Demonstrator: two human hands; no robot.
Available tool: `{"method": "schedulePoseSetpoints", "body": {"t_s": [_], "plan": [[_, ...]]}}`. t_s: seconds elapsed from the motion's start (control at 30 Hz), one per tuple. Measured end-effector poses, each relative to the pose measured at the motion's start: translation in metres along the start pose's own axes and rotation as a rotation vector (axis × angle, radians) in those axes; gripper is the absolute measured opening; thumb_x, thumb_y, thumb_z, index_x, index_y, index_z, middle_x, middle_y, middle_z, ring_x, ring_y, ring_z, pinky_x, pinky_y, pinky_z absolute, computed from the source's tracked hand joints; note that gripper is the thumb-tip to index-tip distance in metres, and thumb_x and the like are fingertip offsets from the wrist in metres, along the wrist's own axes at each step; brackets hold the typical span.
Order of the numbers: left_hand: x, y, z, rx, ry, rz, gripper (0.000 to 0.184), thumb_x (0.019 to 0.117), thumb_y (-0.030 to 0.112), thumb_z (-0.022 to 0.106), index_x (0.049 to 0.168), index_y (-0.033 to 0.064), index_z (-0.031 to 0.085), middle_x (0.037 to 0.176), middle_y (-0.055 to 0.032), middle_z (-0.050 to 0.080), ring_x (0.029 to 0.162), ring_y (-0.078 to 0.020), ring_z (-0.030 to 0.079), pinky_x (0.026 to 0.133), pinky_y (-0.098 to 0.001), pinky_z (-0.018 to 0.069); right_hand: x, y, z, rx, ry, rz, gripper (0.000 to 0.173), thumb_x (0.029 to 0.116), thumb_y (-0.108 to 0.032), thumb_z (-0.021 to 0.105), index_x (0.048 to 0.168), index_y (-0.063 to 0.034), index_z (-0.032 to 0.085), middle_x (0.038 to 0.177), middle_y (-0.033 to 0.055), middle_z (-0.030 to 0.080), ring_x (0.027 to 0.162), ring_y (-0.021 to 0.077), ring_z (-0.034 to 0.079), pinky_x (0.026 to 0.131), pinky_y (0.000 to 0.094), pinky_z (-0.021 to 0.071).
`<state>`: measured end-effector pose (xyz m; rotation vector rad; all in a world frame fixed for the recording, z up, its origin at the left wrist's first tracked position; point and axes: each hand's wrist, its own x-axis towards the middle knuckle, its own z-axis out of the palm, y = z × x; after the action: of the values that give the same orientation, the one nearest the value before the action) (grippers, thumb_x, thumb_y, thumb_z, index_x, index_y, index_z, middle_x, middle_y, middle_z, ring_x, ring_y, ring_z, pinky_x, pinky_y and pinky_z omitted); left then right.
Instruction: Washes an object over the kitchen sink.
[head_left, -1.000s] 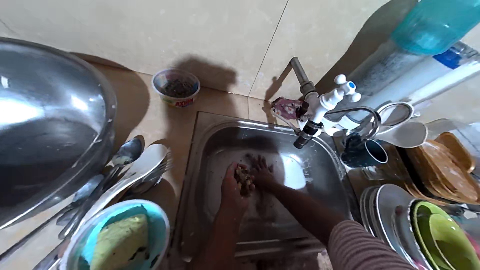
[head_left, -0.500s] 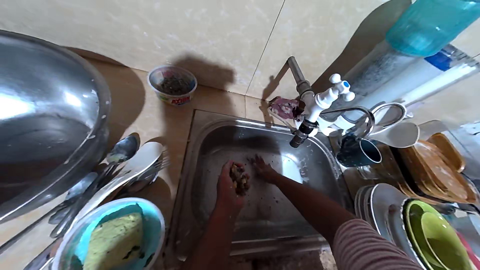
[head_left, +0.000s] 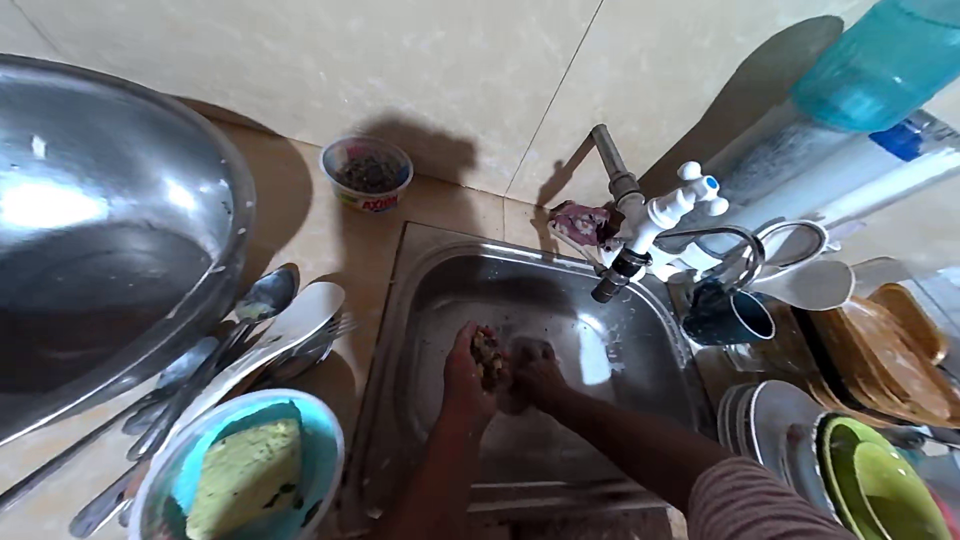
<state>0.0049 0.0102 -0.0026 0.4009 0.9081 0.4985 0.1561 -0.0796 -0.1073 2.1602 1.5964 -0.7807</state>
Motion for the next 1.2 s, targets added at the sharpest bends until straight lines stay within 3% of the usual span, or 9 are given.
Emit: {"method": "schedulePoseSetpoints", "body": {"t_s": [0.13,0.43,0.53,0.63,0.83,0.93,1.0,1.07,1.2], "plan": [[-0.001,0.001,0.0,0.014,0.0,0.009,0.04,0.1123,0.036,0.031,0.101,0.0082,0.058,0.08,-0.005,0.062,0.057,-0.0137,0.061,0.047,-0.0247,0.0508,0.01,0.002,-0.022,0.089,-0.226,0.023,0.036,0.1044,-0.014,0.055,0.132,0.0085,0.06,0.142,0.03,0.054,0.135,0.048,0.048,0.111,0.0652,0.0365],[0.001,0.001,0.0,-0.026,-0.006,-0.009,0.041,0.1119,0.037,0.033,0.099,0.0077,0.058,0.078,-0.006,0.062,0.055,-0.0135,0.06,0.045,-0.0233,0.049,0.004,0.018,-0.011,0.446,-0.034,0.106,0.037,0.1007,-0.022,0.062,0.128,0.0021,0.065,0.128,0.0265,0.064,0.121,0.0413,0.06,0.106,0.0583,0.0442],[0.001,0.0,0.0,-0.025,-0.004,-0.019,0.04,0.1118,0.037,0.034,0.099,0.0079,0.058,0.078,-0.0056,0.062,0.056,-0.0133,0.061,0.045,-0.023,0.0491,-0.002,0.004,-0.012,0.403,-0.129,0.123,0.039,0.1021,-0.014,0.058,0.135,0.0072,0.059,0.142,0.0303,0.053,0.135,0.0443,0.049,0.115,0.0574,0.0356],[0.001,0.0,0.001,-0.022,0.004,-0.023,0.039,0.1115,0.037,0.034,0.1,0.0084,0.058,0.079,-0.0057,0.061,0.057,-0.0136,0.06,0.046,-0.0236,0.049,0.006,0.016,-0.021,0.425,-0.135,0.124,0.035,0.0991,-0.015,0.064,0.128,0.0036,0.065,0.13,0.0277,0.062,0.123,0.0421,0.059,0.106,0.0581,0.044],[0.002,-0.001,-0.001,-0.002,-0.026,-0.004,0.041,0.1122,0.036,0.031,0.101,0.0077,0.058,0.079,-0.0056,0.061,0.055,-0.0138,0.059,0.045,-0.0239,0.049,0.003,0.022,-0.009,0.369,-0.096,-0.016,0.042,0.0959,-0.02,0.069,0.129,0.0048,0.063,0.131,0.0286,0.061,0.125,0.0432,0.057,0.109,0.0597,0.0411],[0.002,0.001,-0.001,-0.002,-0.013,0.003,0.041,0.1121,0.037,0.031,0.101,0.0084,0.058,0.079,-0.0053,0.061,0.056,-0.0132,0.06,0.046,-0.0235,0.0492,0.001,0.038,-0.032,0.547,0.03,0.224,0.034,0.1012,-0.022,0.062,0.119,0.006,0.067,0.119,0.0273,0.066,0.112,0.0393,0.064,0.099,0.0556,0.048],[0.001,0.001,0.0,-0.005,-0.011,-0.003,0.041,0.1122,0.037,0.031,0.101,0.008,0.058,0.08,-0.0059,0.061,0.056,-0.0135,0.059,0.046,-0.0236,0.0491,0.002,0.052,-0.039,0.556,0.202,0.452,0.04,0.1038,-0.023,0.056,0.131,0.0056,0.06,0.135,0.0306,0.058,0.126,0.0434,0.057,0.105,0.0569,0.045],[0.001,0.001,0.001,-0.004,-0.012,-0.012,0.041,0.1122,0.037,0.032,0.102,0.0076,0.058,0.08,-0.0057,0.061,0.056,-0.013,0.059,0.046,-0.0231,0.0483,0.013,0.063,-0.035,0.539,0.307,0.615,0.057,0.1048,-0.031,0.054,0.152,-0.0019,0.042,0.159,0.0285,0.033,0.143,0.0461,0.04,0.111,0.0609,0.0382],[0.001,0.001,0.0,-0.011,-0.013,-0.018,0.04,0.1121,0.036,0.032,0.1,0.0076,0.057,0.078,-0.0055,0.061,0.055,-0.0129,0.059,0.045,-0.0227,0.0484,0.044,0.028,-0.013,0.547,0.326,0.632,0.081,0.1064,-0.05,0.042,0.164,-0.0045,0.009,0.169,0.0267,0.002,0.156,0.0461,0.006,0.121,0.067,0.0127]]}}
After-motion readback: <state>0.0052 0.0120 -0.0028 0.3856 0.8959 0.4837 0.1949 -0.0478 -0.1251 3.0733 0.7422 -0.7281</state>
